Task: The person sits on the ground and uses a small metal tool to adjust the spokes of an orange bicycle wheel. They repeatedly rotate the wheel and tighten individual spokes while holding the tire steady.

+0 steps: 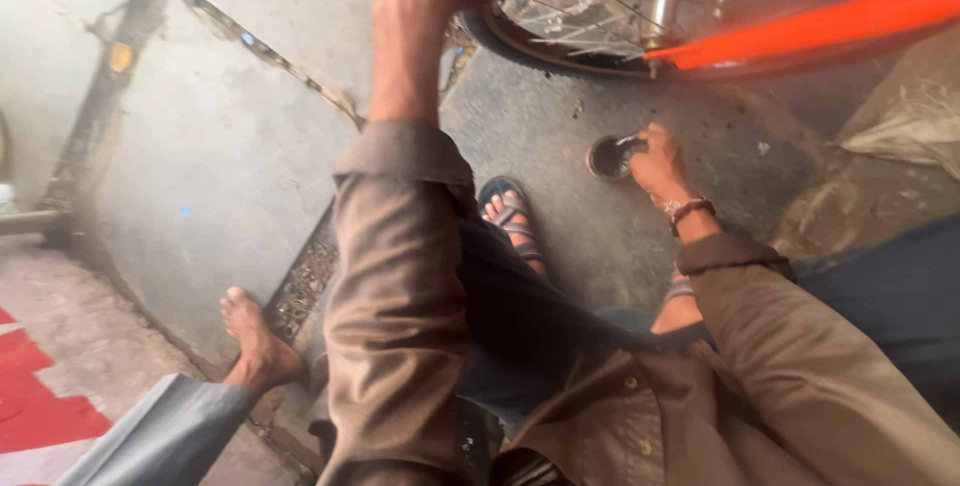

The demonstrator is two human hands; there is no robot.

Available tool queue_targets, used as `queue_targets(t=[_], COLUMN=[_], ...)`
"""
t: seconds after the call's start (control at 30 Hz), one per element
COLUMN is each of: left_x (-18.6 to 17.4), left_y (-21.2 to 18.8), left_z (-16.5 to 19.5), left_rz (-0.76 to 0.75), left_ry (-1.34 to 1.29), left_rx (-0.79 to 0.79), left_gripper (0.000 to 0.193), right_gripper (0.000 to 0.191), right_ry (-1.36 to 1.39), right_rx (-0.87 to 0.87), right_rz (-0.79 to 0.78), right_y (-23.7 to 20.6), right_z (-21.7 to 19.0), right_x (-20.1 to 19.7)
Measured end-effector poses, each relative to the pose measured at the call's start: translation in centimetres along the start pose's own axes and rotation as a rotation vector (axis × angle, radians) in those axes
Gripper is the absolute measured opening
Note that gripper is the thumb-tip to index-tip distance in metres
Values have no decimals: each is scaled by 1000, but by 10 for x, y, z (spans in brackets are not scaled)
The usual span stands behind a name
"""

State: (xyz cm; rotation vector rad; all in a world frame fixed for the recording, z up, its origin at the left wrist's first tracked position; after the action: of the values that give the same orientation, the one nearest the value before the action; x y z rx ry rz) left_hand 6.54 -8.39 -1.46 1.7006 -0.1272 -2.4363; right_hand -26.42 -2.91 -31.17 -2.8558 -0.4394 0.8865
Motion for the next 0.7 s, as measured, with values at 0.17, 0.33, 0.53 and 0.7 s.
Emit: queue_targets(t=[0.17,0.33,0.53,0.7], left_x=[-2,-6,-24,-27], left_y=[2,-4,-14,-14], left_z=[10,14,33,38], left_rz=[82,16,26,70], left_ry=[19,15,-96,-64], left_rx=[69,108,139,144], left_gripper=[25,37,79,79], right_gripper=[54,61,63,82], right_ry=[84,1283,1799,1195], right_rx=[-237,287,295,116], right_rz=[130,-315,-541,-370], right_y=[6,37,38,38], right_z=[-44,-98,-194,-203], right_x=[28,137,175,180])
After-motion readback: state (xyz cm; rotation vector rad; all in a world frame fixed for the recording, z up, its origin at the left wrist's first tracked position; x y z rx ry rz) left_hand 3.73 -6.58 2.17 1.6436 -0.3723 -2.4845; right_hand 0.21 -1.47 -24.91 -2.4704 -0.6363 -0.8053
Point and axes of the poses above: each hand's wrist, its own y-axis towards the middle knuckle, its own x-axis out of the palm, z = x × y, the point moved 9 cm from there along y, towards the middle knuckle, and after that the axes turned 5 degrees about y, right-handed, at the moved point
